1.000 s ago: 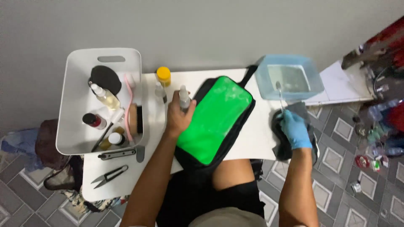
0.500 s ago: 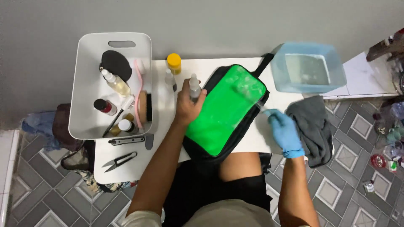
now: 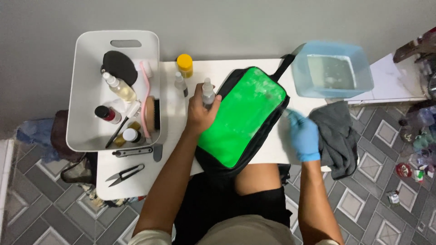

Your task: The person cleans a green bag by spraying a liquid from a white bottle onto its surface and scrubbing with a small metal tool. They repeatedly wipe the bag with a grey cloth and occasionally dip the tool into a blue container of water.

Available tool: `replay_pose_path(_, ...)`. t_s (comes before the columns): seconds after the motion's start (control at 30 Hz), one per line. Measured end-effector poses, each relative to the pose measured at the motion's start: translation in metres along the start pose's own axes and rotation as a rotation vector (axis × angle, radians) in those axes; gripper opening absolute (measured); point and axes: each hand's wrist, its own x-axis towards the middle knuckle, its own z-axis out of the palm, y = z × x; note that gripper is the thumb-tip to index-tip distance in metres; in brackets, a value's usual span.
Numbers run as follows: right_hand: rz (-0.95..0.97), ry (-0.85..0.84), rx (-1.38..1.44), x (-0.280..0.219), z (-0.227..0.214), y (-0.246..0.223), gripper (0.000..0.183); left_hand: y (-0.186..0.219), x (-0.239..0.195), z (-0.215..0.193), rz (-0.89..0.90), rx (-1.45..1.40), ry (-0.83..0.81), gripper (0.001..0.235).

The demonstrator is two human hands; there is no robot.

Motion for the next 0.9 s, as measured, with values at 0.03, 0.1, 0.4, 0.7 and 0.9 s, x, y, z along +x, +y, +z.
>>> replay_pose_path(0.03, -0.005, 0.009, -0.002, -0.008, -0.008, -0.026, 0.026, 0.002, -0.001, 0.001, 0.009, -0.004, 0.003, 0.032)
replay_pose_path(0.1, 0.129, -0.467, 0.305, -0.026, -0.021, -0.080, 0.026, 0.005, -0.003, -0.001, -0.008, -0.003, 0.009, 0.031)
replay_pose_path(0.4, 0.135, -0.556, 0.387, -0.011, -0.018, -0.064, 0.031, 0.003, -0.001, 0.001, 0.014, -0.031, 0.044, 0.028)
replay_pose_path(0.7, 0.138, -0.492, 0.352, -0.006, -0.025, -0.086, 0.030, 0.010, -0.001, 0.001, -0.001, 0.009, 0.046, 0.030)
replay_pose_path(0.9, 0.169, -0.407, 0.358, -0.015, -0.029, -0.071, 0.031, 0.008, -0.002, 0.000, -0.019, -0.028, 0.031, 0.027)
